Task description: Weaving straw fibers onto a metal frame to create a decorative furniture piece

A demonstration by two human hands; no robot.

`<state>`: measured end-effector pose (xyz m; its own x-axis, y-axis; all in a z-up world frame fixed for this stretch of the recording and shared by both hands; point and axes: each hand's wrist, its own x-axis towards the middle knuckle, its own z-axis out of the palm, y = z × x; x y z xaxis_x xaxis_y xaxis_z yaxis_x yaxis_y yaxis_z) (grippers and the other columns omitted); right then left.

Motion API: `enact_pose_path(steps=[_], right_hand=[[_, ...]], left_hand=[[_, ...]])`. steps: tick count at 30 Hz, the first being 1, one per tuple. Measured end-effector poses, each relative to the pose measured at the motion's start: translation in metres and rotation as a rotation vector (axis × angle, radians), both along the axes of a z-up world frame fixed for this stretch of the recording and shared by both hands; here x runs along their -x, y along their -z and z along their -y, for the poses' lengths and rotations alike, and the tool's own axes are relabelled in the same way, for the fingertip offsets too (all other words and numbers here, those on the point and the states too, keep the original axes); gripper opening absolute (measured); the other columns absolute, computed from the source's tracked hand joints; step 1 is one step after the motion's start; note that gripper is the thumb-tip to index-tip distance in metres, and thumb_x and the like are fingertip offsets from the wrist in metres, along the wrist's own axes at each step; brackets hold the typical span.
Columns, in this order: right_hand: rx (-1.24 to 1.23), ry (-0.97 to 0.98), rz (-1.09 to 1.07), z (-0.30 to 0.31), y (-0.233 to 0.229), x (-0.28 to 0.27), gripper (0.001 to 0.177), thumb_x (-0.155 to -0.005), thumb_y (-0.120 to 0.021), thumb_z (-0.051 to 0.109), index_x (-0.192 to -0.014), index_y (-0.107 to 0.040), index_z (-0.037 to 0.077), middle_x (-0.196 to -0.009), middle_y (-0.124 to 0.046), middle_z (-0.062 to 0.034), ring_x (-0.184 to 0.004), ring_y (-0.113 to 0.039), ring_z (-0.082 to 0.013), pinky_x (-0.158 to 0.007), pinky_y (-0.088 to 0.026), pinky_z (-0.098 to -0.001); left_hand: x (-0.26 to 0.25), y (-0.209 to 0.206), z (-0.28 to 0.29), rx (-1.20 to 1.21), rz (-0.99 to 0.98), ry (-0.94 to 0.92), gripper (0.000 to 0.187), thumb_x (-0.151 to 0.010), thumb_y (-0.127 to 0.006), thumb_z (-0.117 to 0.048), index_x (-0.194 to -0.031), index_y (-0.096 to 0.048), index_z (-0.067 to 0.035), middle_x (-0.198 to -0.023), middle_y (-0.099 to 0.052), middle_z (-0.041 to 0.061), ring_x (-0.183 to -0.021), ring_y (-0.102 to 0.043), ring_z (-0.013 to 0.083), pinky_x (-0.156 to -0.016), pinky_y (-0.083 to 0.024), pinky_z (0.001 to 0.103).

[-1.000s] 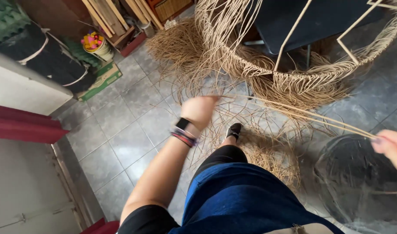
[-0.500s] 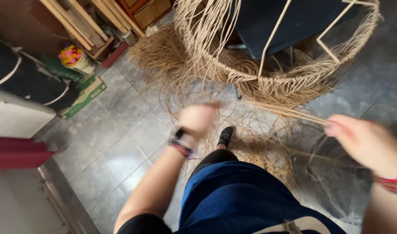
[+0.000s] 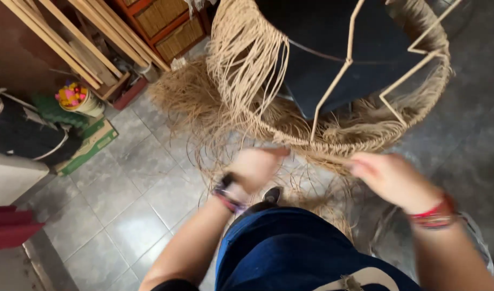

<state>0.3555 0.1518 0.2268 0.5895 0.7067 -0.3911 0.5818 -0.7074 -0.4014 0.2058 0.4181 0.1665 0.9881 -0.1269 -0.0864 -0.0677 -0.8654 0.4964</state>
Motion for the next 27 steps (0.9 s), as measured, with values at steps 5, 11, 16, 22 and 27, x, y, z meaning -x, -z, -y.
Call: enact_pose_path(steps=[5, 11, 16, 22, 27], right_hand=[[0.122, 0.01, 0.062, -0.012, 0.026, -0.063, 0.028, -0.098, -0.051, 0.036, -0.113, -0.072, 0.024, -0.092, -0.083, 0.0051, -0.079, -0.079, -0.016, -0.073, -0.057, -0.0335], [-0.073, -0.386, 0.127, -0.112, 0.074, -0.055, 0.029, -0.101, -0.05, 0.024, -0.085, -0.07, 0.012, -0.07, -0.074, -0.0048, -0.054, -0.068, -0.0212, -0.054, -0.054, -0.0396], [-0.047, -0.263, -0.012, -0.095, 0.066, -0.109, 0.025, -0.102, -0.05, 0.031, -0.087, -0.066, 0.018, -0.066, -0.066, 0.0052, -0.056, -0.063, -0.0099, -0.062, -0.051, -0.0292], [0.005, -0.183, -0.03, -0.089, 0.067, -0.13, 0.025, -0.102, -0.048, 0.03, -0.088, -0.062, 0.017, -0.08, -0.079, 0.0047, -0.075, -0.078, -0.0131, -0.069, -0.054, -0.0306], [-0.082, -0.254, 0.077, -0.08, 0.073, -0.146, 0.019, -0.101, -0.049, 0.026, -0.1, -0.067, 0.018, -0.077, -0.08, 0.0056, -0.064, -0.078, -0.0116, -0.059, -0.057, -0.0317]], left_hand=[[-0.005, 0.062, -0.105, -0.382, -0.27, -0.372, 0.037, -0.097, -0.045, -0.015, -0.128, -0.058, -0.029, -0.083, -0.075, 0.006, -0.069, -0.073, 0.0346, -0.052, -0.056, 0.049], [-0.076, 0.026, 0.003, 0.418, 0.221, -0.014, 0.094, -0.091, -0.072, -0.022, -0.161, -0.012, -0.003, -0.105, -0.07, 0.019, -0.067, -0.07, 0.0292, -0.057, -0.059, 0.043], [-0.073, 0.096, -0.079, 0.037, 0.429, -0.055, 0.032, -0.105, -0.047, -0.018, -0.135, -0.056, -0.018, -0.075, -0.05, -0.001, -0.057, -0.049, 0.016, -0.049, -0.038, 0.034], [-0.063, 0.081, -0.163, 0.045, 0.314, -0.242, 0.028, -0.099, -0.054, -0.005, -0.123, -0.066, -0.015, -0.103, -0.077, 0.005, -0.075, -0.075, 0.022, -0.058, -0.06, 0.037], [-0.06, 0.08, -0.194, 0.01, 0.364, -0.293, 0.019, -0.105, -0.054, -0.01, -0.116, -0.069, -0.013, -0.078, -0.074, 0.001, -0.051, -0.065, 0.0117, -0.044, -0.056, 0.028]])
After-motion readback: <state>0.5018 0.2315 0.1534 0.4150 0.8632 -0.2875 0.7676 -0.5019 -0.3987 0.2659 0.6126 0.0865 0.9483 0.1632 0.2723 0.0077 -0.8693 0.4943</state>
